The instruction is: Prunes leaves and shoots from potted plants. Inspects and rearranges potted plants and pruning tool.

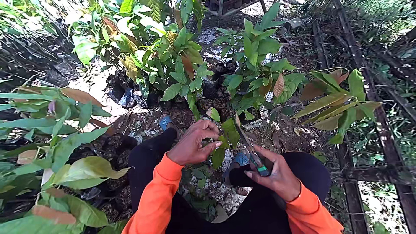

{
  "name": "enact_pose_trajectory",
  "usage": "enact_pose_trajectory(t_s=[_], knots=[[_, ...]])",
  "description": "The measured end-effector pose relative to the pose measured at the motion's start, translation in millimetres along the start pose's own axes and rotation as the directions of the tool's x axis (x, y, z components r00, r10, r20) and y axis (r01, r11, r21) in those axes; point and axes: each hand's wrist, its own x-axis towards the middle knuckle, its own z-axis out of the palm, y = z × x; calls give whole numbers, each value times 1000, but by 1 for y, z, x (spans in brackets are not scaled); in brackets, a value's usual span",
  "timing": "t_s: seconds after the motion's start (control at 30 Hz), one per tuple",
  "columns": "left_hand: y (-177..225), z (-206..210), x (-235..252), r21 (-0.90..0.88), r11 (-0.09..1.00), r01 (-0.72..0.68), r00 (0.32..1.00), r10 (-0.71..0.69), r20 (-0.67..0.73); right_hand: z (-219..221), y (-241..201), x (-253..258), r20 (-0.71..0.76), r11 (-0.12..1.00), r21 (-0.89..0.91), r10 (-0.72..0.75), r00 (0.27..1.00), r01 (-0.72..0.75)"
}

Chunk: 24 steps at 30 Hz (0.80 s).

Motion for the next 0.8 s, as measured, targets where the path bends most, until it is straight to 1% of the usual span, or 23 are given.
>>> enact_pose_trajectory(t_s=[0.07,0.13,0.27,0.4,0.47,0.6,0.63,0.73,0.8], knots=[[2,3,-1,-49,998,49,997,-52,-52,-8,-1,0,-6,1000,10,17,1000,-17],[4,5,0,-55,995,82,993,-86,-86,-16,-2,2,-3,1000,-8,30,1000,-30],[8,10,6,-76,989,127,983,-136,-127,-34,-3,6,24,992,-112,55,998,-52],[13,18,14,-128,958,257,947,-276,-165,-48,-10,10,68,979,-193,83,994,-69],[12,21,15,-130,945,299,934,-318,-165,-54,-14,12,105,972,-226,90,990,-64],[12,28,10,-112,967,227,933,-249,-258,-59,-22,16,221,958,-277,142,965,-77],[12,28,8,-117,971,209,936,-233,-262,-59,-24,18,258,952,-294,162,953,-82],[10,23,5,-154,976,153,965,-182,-191,-59,-30,24,366,939,-332,221,904,-95],[11,18,5,-164,978,132,980,-153,-126,-57,-33,30,407,926,-367,250,879,-94]])
